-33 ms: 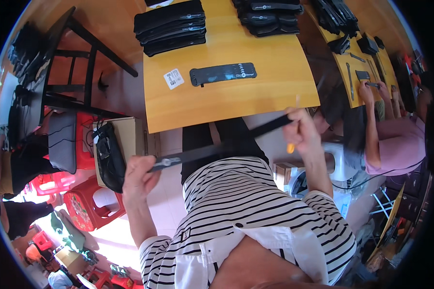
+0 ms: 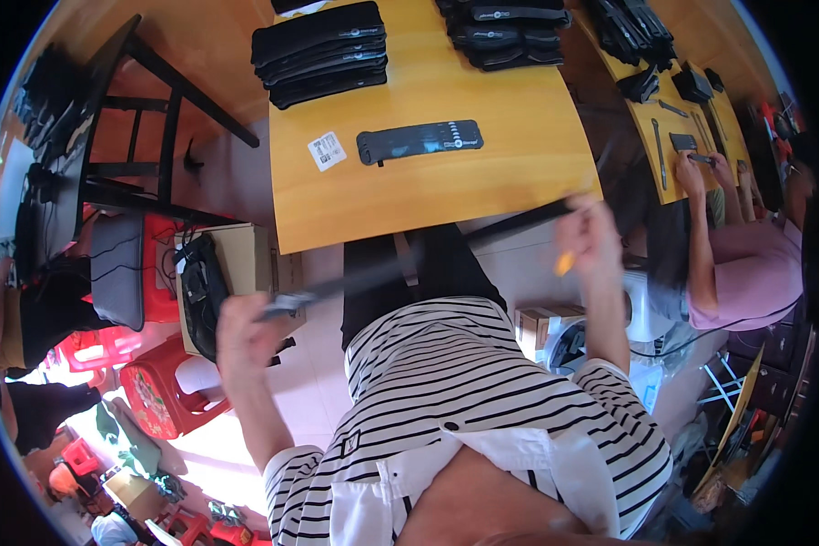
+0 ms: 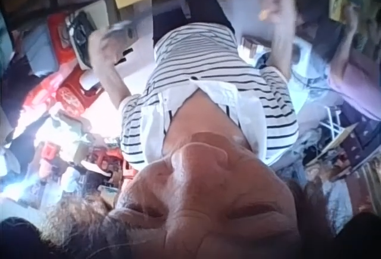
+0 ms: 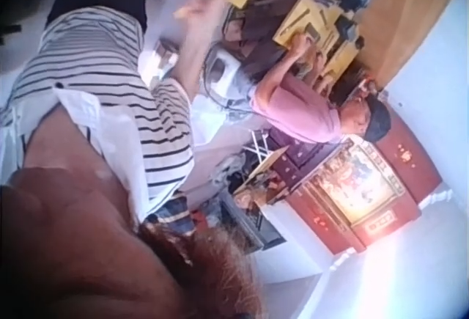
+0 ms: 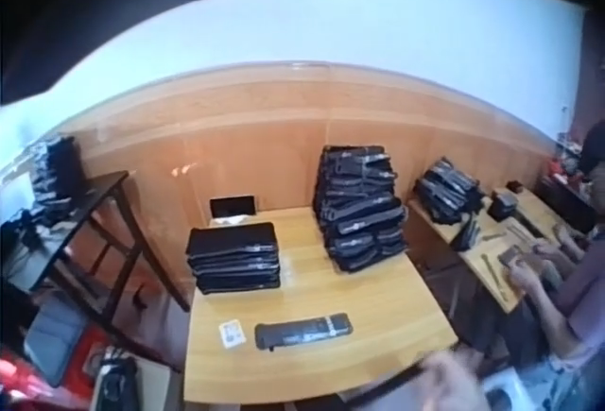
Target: Assembling components onto leather straps by attaching buckles and loops using small tools.
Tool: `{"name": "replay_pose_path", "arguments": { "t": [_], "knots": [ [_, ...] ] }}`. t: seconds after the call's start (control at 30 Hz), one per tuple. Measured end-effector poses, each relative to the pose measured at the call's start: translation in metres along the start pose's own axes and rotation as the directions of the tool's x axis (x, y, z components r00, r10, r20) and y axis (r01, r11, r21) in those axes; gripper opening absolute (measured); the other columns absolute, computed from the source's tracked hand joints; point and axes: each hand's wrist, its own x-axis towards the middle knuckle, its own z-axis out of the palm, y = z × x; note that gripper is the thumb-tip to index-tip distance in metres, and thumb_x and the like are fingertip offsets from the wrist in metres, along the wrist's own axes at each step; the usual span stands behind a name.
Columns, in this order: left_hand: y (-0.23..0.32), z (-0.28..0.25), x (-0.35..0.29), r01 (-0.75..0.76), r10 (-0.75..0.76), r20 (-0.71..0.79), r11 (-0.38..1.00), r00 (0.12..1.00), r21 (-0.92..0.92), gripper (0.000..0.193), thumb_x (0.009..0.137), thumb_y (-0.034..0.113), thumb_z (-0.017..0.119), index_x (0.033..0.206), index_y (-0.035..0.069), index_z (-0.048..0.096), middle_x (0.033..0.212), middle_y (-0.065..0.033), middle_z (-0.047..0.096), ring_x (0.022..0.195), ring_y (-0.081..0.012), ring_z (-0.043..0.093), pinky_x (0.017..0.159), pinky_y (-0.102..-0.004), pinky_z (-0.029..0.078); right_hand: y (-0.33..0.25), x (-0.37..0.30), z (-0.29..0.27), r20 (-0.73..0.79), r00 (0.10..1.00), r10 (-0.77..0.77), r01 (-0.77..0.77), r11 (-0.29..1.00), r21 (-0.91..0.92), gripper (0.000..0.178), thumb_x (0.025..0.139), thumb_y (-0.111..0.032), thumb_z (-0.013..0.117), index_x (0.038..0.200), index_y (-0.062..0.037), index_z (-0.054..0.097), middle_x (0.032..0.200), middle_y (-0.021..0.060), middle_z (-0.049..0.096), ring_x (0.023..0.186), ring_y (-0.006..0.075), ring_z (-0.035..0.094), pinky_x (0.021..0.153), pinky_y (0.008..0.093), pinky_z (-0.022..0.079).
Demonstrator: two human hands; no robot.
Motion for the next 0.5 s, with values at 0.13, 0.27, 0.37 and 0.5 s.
{"name": "replay_pose_path", "arguments": {
  "t": [0.13, 0.27, 0.37, 0.5],
  "knots": [
    [0.032, -0.064, 0.044, 0.285, -0.043, 0.606, 0.907, 0.794, -0.309, 0.026, 0.09, 0.02, 0.048, 0.067, 0.011, 0.044, 0.046, 0.0048, 0.034, 0.031, -0.0049, 0.027, 0.029, -0.0176, 0.022, -0.036, 0.009, -0.044, 0.159, 0.985, -0.073, 0.041, 0.98, 0.197, 0.02, 0.079, -0.015, 0.053, 0.064, -0.0131, 0.04, 0.048, -0.0042, 0.029, 0.03, 0.0042, 0.02, 0.028, 0.0191, 0.018],
    [0.026, -0.022, 0.03, 0.102, -0.024, 0.448, 0.983, 0.894, -0.151, 0.042, 0.092, 0.027, 0.045, 0.053, 0.014, 0.033, 0.04, 0.0024, 0.031, 0.033, -0.0055, 0.027, 0.033, -0.0188, 0.021, -0.037, -0.003, -0.031, 0.423, 0.906, 0.021, -0.013, 1.0, -0.023, 0.018, 0.078, -0.016, 0.05, 0.063, -0.0112, 0.039, 0.045, -0.0027, 0.033, 0.029, 0.0053, 0.022, 0.027, 0.02, 0.017],
    [0.009, 0.002, 0.035, -0.149, 0.124, 0.343, 0.988, 0.931, 0.049, 0.043, 0.093, 0.036, 0.039, 0.057, 0.014, 0.033, 0.043, 0.0011, 0.032, 0.037, -0.0078, 0.027, 0.037, -0.0223, 0.021, -0.035, -0.007, -0.021, 0.405, 0.914, -0.042, 0.168, 0.945, -0.282, 0.016, 0.075, -0.016, 0.047, 0.062, -0.0097, 0.042, 0.044, -0.0021, 0.034, 0.028, 0.0059, 0.023, 0.027, 0.0196, 0.016],
    [-0.028, 0.032, 0.048, -0.232, 0.21, 0.216, 0.969, 0.954, 0.081, 0.04, 0.094, 0.039, 0.036, 0.064, 0.012, 0.04, 0.051, 0.0006, 0.04, 0.043, -0.007, 0.034, 0.039, -0.0217, 0.026, -0.029, -0.032, 0.01, 0.431, 0.899, -0.077, 0.406, 0.516, -0.754, 0.017, 0.071, -0.01, 0.048, 0.056, -0.0041, 0.046, 0.046, 0.0003, 0.04, 0.036, 0.0052, 0.035, 0.035, 0.0209, 0.024]
  ]
}}
